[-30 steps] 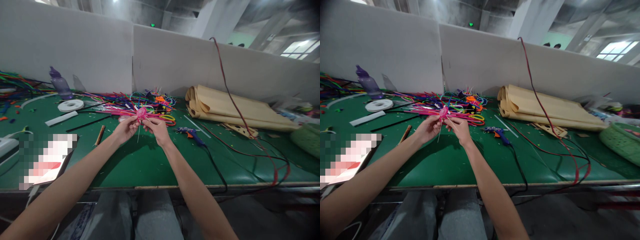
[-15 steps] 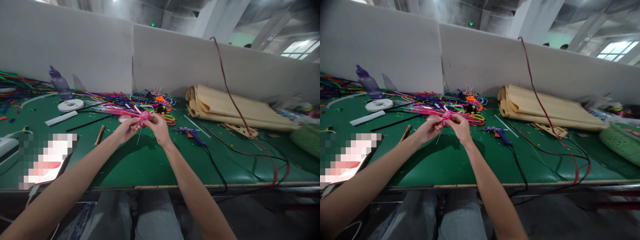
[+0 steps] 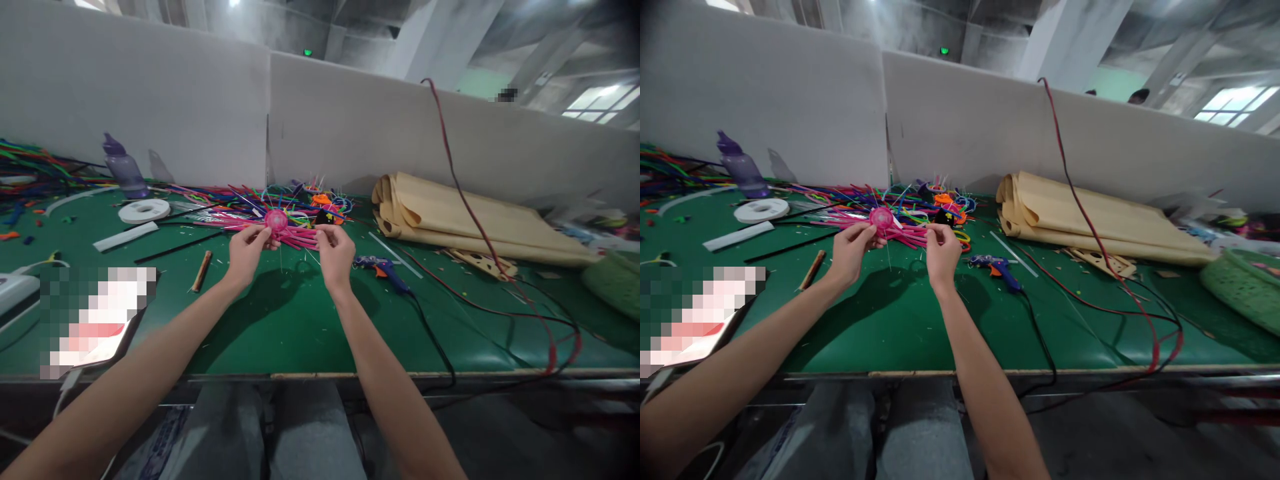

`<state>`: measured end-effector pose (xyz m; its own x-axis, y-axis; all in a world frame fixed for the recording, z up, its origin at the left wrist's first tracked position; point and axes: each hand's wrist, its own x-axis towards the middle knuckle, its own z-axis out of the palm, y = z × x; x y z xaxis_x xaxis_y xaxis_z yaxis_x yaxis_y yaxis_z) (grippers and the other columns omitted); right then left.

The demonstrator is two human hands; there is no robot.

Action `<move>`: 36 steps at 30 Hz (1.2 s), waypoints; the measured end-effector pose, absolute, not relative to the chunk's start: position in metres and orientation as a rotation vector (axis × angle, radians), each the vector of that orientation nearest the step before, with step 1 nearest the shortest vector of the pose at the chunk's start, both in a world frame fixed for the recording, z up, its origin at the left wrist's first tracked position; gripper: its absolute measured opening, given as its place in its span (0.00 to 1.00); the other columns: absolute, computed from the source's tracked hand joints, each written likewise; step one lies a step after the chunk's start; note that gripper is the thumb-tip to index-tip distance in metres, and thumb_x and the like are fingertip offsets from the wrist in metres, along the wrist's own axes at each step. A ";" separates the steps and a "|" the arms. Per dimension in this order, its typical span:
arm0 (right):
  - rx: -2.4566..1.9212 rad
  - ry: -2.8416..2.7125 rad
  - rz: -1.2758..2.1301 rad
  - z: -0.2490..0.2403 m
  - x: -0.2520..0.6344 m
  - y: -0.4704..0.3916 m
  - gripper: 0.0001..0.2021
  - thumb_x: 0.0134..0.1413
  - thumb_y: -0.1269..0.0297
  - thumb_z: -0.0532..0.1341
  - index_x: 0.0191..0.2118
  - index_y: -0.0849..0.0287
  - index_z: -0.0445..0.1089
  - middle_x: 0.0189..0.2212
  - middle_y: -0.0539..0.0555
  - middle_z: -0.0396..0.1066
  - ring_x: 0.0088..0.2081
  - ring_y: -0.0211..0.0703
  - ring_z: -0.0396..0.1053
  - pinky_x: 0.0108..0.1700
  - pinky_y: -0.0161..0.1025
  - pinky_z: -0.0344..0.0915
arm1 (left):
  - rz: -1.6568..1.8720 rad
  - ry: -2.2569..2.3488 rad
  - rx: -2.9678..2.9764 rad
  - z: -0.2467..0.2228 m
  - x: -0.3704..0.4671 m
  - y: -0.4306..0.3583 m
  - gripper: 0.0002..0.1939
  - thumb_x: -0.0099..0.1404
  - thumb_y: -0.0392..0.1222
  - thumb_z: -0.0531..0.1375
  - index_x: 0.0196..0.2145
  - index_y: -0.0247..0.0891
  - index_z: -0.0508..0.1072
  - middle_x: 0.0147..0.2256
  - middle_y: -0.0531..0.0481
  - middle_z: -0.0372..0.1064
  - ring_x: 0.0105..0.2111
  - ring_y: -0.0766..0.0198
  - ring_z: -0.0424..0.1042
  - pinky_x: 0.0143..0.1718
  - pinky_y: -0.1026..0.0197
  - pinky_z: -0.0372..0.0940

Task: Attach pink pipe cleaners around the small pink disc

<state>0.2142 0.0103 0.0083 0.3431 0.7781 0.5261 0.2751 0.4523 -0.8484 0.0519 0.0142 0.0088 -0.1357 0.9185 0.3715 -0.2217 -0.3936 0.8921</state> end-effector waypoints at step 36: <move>-0.835 -1.740 0.171 0.022 0.195 -0.015 0.04 0.57 0.67 0.55 0.30 0.56 0.64 0.31 0.51 0.66 0.37 0.40 0.65 0.35 0.37 0.64 | 1.442 0.934 1.466 -0.003 0.057 0.014 0.09 0.55 0.44 0.61 0.27 0.34 0.73 0.21 0.51 0.70 0.22 0.64 0.71 0.26 0.62 0.68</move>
<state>0.1954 -0.0149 0.0217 -0.1062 0.6079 0.7869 0.4433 0.7373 -0.5098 0.0572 0.0142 -0.0032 0.0538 0.9322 0.3579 -0.0544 -0.3551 0.9332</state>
